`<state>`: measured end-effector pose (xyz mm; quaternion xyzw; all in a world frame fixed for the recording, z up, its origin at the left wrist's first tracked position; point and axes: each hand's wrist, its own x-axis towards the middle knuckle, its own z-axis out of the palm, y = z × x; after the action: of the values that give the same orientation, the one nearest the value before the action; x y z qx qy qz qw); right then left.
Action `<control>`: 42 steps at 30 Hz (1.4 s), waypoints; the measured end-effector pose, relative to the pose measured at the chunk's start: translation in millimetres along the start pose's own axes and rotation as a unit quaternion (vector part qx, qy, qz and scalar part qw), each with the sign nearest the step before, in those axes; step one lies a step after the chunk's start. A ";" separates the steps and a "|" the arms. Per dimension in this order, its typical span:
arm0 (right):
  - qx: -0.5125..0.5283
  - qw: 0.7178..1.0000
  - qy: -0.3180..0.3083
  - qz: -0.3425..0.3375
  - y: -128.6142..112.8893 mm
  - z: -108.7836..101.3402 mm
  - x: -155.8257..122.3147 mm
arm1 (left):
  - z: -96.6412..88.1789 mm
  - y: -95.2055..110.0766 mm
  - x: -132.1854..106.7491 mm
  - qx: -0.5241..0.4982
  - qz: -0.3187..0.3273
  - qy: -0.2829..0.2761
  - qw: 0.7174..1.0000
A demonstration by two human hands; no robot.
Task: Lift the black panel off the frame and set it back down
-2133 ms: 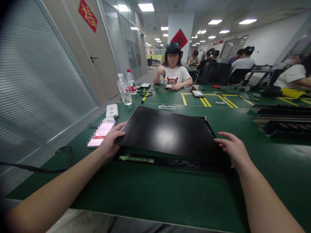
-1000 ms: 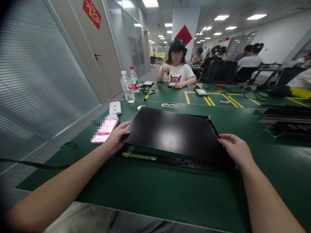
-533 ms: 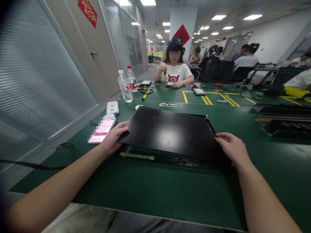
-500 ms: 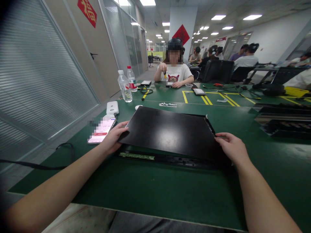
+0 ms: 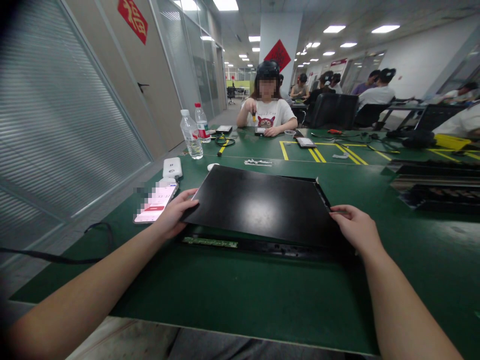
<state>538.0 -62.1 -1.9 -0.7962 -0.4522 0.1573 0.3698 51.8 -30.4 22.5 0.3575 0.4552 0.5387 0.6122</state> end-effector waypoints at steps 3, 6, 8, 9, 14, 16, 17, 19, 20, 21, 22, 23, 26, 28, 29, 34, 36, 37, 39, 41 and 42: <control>-0.007 1.000 0.000 0.020 -7.4 -1.7 -3.8 | 0.7 -0.1 -0.3 -0.006 0.000 0.002 1.000; -0.011 1.000 0.001 0.016 -10.3 -2.6 -5.0 | 0.8 0.0 -0.4 -0.006 0.002 -0.002 1.000; -0.017 1.000 -0.006 0.018 -10.4 -3.1 -4.6 | 0.7 0.3 -0.7 -0.003 0.002 -0.007 1.000; -0.019 1.000 -0.009 0.018 -10.2 -3.3 -4.2 | 0.7 0.6 -1.0 -0.003 0.001 -0.007 1.000; -0.013 1.000 -0.015 0.009 -7.0 -2.3 -2.0 | 3.0 1.7 -2.8 -0.012 -0.004 -0.005 1.000; -0.009 1.000 -0.015 0.012 -4.0 -0.8 -0.4 | 4.5 2.0 -3.3 -0.008 -0.003 -0.003 1.000; -0.007 1.000 -0.012 0.013 -2.1 -0.1 0.7 | 5.2 2.1 -3.5 -0.004 -0.003 -0.001 1.000; -0.007 1.000 -0.004 0.004 2.2 1.2 3.3 | 6.4 2.3 -3.8 0.001 -0.004 0.005 1.000; -0.009 1.000 -0.001 -0.005 4.3 1.6 4.5 | 7.0 2.4 -3.9 0.002 -0.005 0.009 1.000; -0.014 1.000 0.001 -0.012 6.0 1.8 5.6 | 7.3 2.5 -4.1 0.002 -0.007 0.011 1.000; -0.020 1.000 0.001 -0.017 7.2 1.7 6.5 | 7.5 2.6 -4.2 0.002 -0.008 0.013 1.000; -0.027 0.999 0.000 -0.018 7.8 1.5 7.0 | 7.4 2.6 -4.2 0.002 -0.010 0.014 1.000; -0.034 0.999 -0.001 -0.020 6.1 0.6 6.1 | 5.9 2.9 -3.3 0.004 -0.012 0.014 1.000; -0.030 0.999 0.001 -0.023 3.3 0.2 4.1 | 4.2 3.0 -2.0 0.004 -0.014 0.012 1.000; -0.028 0.999 0.002 -0.021 1.9 0.1 3.0 | 3.4 3.0 -1.2 0.003 -0.016 0.009 1.000; -0.035 0.999 -0.004 -0.009 -0.8 -0.8 0.5 | 1.3 2.6 0.9 0.001 -0.026 0.001 1.000; -0.040 0.999 -0.005 -0.009 0.3 -1.0 1.0 | 1.3 2.4 0.7 0.006 -0.028 -0.001 1.000; -0.041 0.999 -0.004 -0.010 0.9 -1.0 1.3 | 1.5 2.3 0.3 0.009 -0.027 -0.003 1.000; -0.043 0.999 -0.002 -0.012 1.8 -0.9 1.8 | 2.4 2.1 -0.6 0.013 -0.022 -0.004 1.000; -0.046 0.999 -0.005 -0.017 2.0 -1.0 2.3 | 3.6 2.0 -1.8 0.013 -0.018 -0.001 1.000; -0.048 0.999 -0.008 -0.017 1.9 -1.2 2.6 | 4.2 2.0 -2.3 0.013 -0.016 0.001 1.000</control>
<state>541.2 -61.1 -2.2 -0.8042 -0.4757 0.1354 0.3297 55.1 -32.2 26.1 0.3576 0.4686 0.5227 0.6158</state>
